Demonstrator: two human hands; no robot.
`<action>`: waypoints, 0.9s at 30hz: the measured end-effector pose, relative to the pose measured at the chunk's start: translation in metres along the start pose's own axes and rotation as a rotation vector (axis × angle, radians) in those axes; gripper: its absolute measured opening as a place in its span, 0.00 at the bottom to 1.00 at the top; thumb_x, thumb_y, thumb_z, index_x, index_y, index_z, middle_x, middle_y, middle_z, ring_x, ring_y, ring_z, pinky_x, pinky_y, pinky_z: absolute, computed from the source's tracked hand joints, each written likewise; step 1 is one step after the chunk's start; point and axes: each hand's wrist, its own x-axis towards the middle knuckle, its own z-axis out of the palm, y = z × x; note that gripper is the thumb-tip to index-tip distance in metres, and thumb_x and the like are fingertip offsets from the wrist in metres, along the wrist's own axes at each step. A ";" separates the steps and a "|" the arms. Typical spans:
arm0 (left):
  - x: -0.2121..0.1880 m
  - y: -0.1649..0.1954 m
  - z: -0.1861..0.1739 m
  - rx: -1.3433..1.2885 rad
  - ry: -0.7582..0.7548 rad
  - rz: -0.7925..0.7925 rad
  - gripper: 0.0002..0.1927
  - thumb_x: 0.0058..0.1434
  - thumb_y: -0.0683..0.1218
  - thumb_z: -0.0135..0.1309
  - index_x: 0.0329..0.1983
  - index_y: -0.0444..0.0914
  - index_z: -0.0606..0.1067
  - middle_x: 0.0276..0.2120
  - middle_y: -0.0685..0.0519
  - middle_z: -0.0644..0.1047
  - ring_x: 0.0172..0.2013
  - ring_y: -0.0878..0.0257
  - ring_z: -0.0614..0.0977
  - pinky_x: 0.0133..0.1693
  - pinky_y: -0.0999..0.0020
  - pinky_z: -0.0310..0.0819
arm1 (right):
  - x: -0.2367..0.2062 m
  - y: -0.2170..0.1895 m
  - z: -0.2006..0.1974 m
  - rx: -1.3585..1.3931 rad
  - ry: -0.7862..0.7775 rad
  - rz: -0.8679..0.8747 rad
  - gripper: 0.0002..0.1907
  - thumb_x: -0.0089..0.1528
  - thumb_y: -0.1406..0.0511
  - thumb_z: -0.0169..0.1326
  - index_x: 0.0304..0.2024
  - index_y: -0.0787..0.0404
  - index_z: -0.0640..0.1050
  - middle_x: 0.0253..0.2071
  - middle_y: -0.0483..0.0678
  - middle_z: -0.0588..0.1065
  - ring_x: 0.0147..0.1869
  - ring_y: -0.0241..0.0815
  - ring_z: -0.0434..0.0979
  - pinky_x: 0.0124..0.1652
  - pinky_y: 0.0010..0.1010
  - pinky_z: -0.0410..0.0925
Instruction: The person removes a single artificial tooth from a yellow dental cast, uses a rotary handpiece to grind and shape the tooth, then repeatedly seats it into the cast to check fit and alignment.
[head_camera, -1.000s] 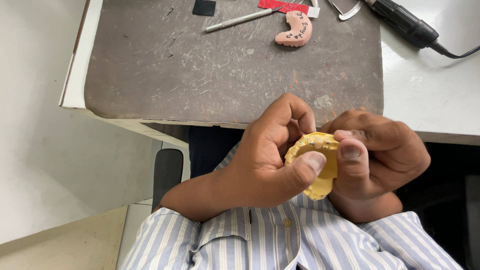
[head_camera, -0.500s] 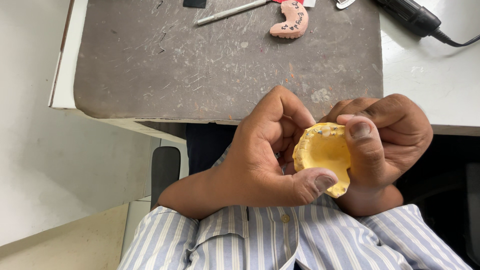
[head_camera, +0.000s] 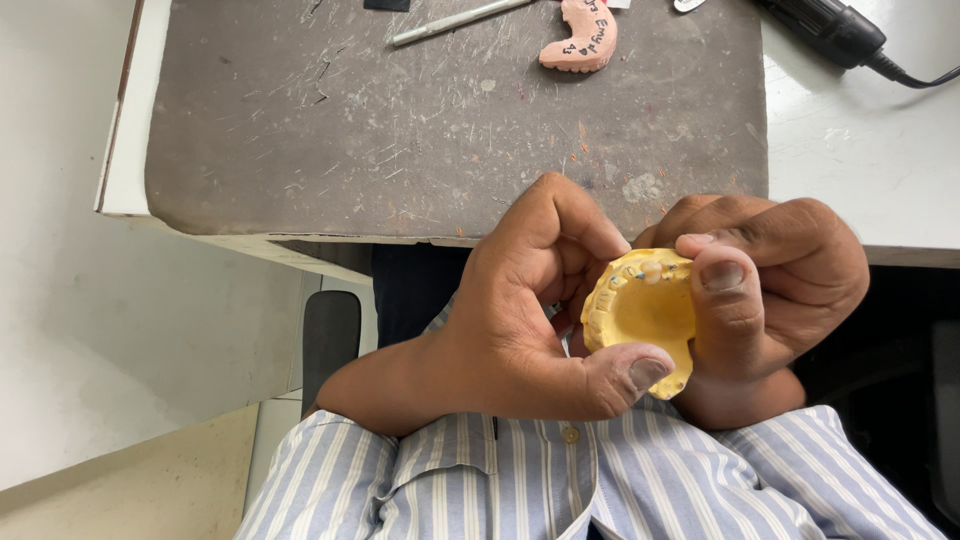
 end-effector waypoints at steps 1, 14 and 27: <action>0.000 -0.001 0.000 -0.008 0.002 0.009 0.32 0.63 0.54 0.70 0.54 0.36 0.62 0.36 0.52 0.77 0.33 0.78 0.78 0.35 0.84 0.74 | -0.001 0.000 0.000 0.020 -0.002 0.002 0.13 0.74 0.64 0.56 0.40 0.68 0.71 0.27 0.57 0.74 0.23 0.36 0.73 0.28 0.30 0.72; 0.004 -0.011 0.003 0.234 0.104 0.199 0.36 0.55 0.57 0.75 0.52 0.39 0.63 0.27 0.59 0.75 0.24 0.80 0.75 0.25 0.86 0.68 | 0.000 0.010 0.008 0.047 0.001 -0.041 0.15 0.72 0.59 0.55 0.47 0.67 0.72 0.28 0.55 0.76 0.26 0.33 0.77 0.29 0.27 0.72; 0.001 -0.022 -0.002 0.582 0.130 0.425 0.36 0.53 0.58 0.77 0.52 0.42 0.65 0.29 0.59 0.73 0.26 0.77 0.75 0.29 0.83 0.71 | 0.009 0.041 0.014 0.114 -0.027 -0.315 0.14 0.67 0.58 0.53 0.46 0.63 0.73 0.36 0.58 0.79 0.38 0.41 0.85 0.31 0.31 0.77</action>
